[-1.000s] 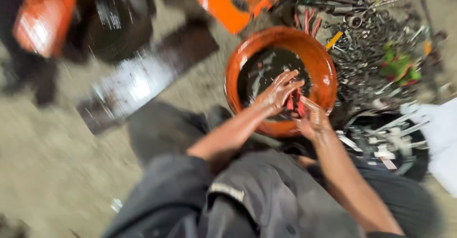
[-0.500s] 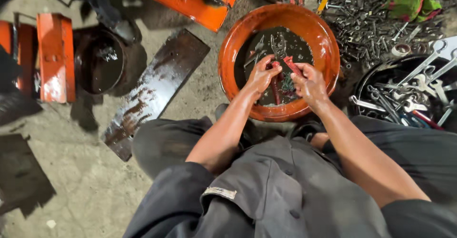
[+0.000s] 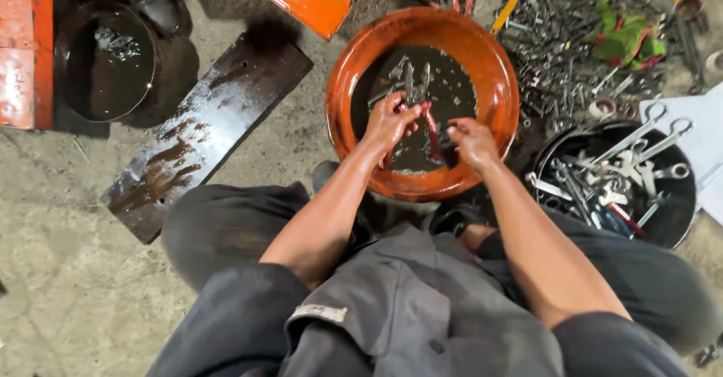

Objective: The person sits on the floor and scrubs various metal tools, including wrenches and pliers, in a basin of dark liquid using a cloth. The person repeatedly dips, scrubs, and rinses the tools, then places them into a nearby black bucket.

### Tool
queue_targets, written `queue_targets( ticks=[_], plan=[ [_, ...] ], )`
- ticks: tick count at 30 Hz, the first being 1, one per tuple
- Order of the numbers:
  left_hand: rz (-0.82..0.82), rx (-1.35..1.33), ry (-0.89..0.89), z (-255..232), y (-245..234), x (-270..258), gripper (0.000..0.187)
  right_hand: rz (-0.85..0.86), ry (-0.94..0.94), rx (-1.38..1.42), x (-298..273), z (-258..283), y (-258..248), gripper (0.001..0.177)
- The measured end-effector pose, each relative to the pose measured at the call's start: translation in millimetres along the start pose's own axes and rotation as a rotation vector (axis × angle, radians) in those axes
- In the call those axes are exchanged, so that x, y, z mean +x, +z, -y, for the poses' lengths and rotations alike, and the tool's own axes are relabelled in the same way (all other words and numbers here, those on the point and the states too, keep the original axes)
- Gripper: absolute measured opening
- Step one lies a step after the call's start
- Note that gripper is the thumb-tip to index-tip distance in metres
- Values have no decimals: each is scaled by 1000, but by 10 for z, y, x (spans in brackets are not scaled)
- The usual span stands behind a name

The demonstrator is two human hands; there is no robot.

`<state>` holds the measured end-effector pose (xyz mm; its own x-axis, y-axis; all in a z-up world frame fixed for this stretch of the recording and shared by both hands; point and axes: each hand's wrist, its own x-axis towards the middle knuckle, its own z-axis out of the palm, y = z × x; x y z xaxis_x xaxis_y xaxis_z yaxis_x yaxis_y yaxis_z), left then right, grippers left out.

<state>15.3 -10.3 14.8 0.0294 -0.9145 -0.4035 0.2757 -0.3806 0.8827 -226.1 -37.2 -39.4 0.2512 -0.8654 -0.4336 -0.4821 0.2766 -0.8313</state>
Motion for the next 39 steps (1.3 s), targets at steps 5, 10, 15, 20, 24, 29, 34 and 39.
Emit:
queue_targets(
  ticks=[5, 10, 15, 20, 24, 29, 34, 39],
  plan=[
    [28, 75, 217, -1, -16, -210, 36, -44, 42, -464, 116, -263, 427, 43],
    [129, 83, 223, -236, -256, 16, 18, 204, 351, -724, -123, -49, 601, 41],
    [111, 267, 195, -100, -366, 101, 18, 197, 288, -838, -6, 113, 326, 41],
    [175, 250, 108, -44, -196, 78, 23, 186, -48, -1371, 86, 54, 197, 64],
    [214, 146, 90, 67, -168, 154, 32, 416, 118, -1389, -14, -127, 403, 54],
    [251, 41, 96, 126, -96, 259, 42, 167, 436, -543, -97, -179, 360, 36],
    [102, 522, 62, 140, -164, 223, 55, 288, 425, 216, -135, 88, 99, 42],
    [-176, 1005, 491, 555, -100, 485, 53, 223, 430, 789, -354, 539, -220, 55]
  ],
)
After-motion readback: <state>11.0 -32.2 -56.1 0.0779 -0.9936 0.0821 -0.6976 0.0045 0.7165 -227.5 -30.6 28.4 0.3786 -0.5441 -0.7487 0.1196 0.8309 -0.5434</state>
